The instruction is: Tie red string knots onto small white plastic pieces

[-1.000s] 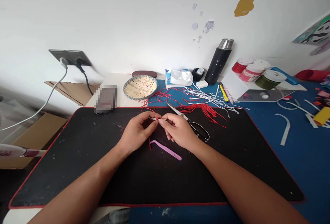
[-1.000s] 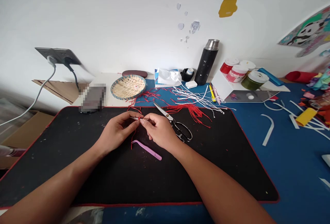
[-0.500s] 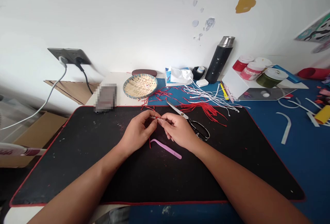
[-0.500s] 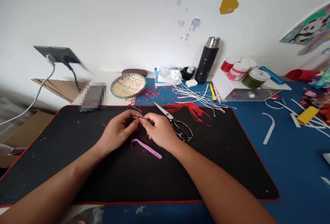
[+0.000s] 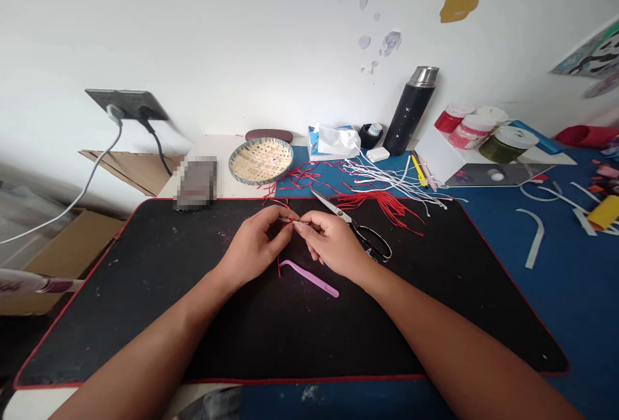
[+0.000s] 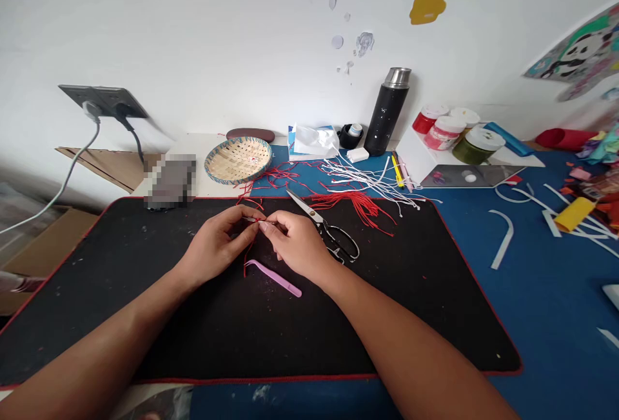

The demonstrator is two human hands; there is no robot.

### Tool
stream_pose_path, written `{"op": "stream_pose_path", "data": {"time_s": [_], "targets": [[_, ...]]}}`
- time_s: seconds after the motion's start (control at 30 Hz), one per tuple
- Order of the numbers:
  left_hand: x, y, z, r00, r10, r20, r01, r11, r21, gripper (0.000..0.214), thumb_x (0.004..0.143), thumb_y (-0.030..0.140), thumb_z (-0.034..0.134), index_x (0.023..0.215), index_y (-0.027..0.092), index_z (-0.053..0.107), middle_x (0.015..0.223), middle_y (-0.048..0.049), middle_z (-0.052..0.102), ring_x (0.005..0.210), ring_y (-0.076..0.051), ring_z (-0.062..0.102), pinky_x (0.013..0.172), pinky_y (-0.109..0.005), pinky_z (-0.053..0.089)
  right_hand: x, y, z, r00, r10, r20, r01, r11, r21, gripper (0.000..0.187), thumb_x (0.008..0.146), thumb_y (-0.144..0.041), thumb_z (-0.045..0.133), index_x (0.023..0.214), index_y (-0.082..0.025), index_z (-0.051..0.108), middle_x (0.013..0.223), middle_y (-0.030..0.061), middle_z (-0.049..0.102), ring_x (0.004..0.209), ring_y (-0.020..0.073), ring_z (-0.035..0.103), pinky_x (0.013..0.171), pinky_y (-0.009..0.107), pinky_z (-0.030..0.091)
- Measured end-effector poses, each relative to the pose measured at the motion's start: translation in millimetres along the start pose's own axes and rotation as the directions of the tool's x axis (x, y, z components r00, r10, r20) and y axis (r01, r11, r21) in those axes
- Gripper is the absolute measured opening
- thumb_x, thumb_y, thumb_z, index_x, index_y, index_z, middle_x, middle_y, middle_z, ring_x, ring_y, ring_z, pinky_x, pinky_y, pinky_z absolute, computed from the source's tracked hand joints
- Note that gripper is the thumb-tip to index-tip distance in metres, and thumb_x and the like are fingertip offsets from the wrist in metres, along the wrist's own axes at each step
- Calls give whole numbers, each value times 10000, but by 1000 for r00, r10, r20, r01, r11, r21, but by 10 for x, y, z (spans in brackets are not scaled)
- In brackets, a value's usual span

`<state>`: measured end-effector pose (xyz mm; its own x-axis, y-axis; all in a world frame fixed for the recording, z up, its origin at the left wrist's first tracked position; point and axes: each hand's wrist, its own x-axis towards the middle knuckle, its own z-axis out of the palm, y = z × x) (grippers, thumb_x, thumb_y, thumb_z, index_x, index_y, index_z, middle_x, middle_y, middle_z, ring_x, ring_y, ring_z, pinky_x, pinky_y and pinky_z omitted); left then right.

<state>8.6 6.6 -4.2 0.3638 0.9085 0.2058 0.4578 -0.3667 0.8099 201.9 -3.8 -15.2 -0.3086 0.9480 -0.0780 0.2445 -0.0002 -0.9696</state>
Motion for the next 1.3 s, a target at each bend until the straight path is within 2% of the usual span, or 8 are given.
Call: {"op": "stream_pose_path", "data": {"time_s": [0.23, 0.53, 1.07, 1.3], "targets": [[-3, 12, -6, 999, 35, 4, -35, 998, 55, 142, 978, 217, 568, 1058, 219, 685, 1018, -20, 758, 888, -182, 703, 810, -287, 532, 9, -8, -1, 1000, -5, 7, 6, 1000, -17, 228, 1038, -376, 546, 1000, -194, 678, 515, -78, 523, 421, 88, 500, 469, 195, 387], [1, -6, -25, 1000, 0, 26, 0, 1000, 25, 143, 970, 237, 591, 1074, 210, 685, 1028, -28, 752, 895, -186, 703, 810, -295, 528, -2, -13, -1, 1000, -9, 4, 9, 1000, -5, 226, 1036, -369, 544, 995, -191, 677, 512, -80, 514, 419, 91, 499, 469, 198, 386], [16, -11, -77, 991, 127, 48, -133, 977, 167, 134, 970, 189, 558, 1047, 212, 666, 995, -33, 730, 878, -186, 684, 796, -300, 519, 3, -2, 0, 1000, -23, 10, 23, 1000, -4, 238, 1023, -400, 561, 973, -198, 677, 524, -77, 522, 435, 92, 517, 477, 201, 395], [16, 12, -105, 995, 79, 66, -87, 988, 129, 150, 984, 262, 575, 1082, 222, 681, 1037, -44, 749, 915, -202, 701, 826, -318, 540, 2, 1, -5, 1000, -20, 15, 20, 1000, -7, 243, 1032, -397, 548, 983, -196, 675, 526, -76, 524, 432, 89, 509, 475, 200, 388]]}}
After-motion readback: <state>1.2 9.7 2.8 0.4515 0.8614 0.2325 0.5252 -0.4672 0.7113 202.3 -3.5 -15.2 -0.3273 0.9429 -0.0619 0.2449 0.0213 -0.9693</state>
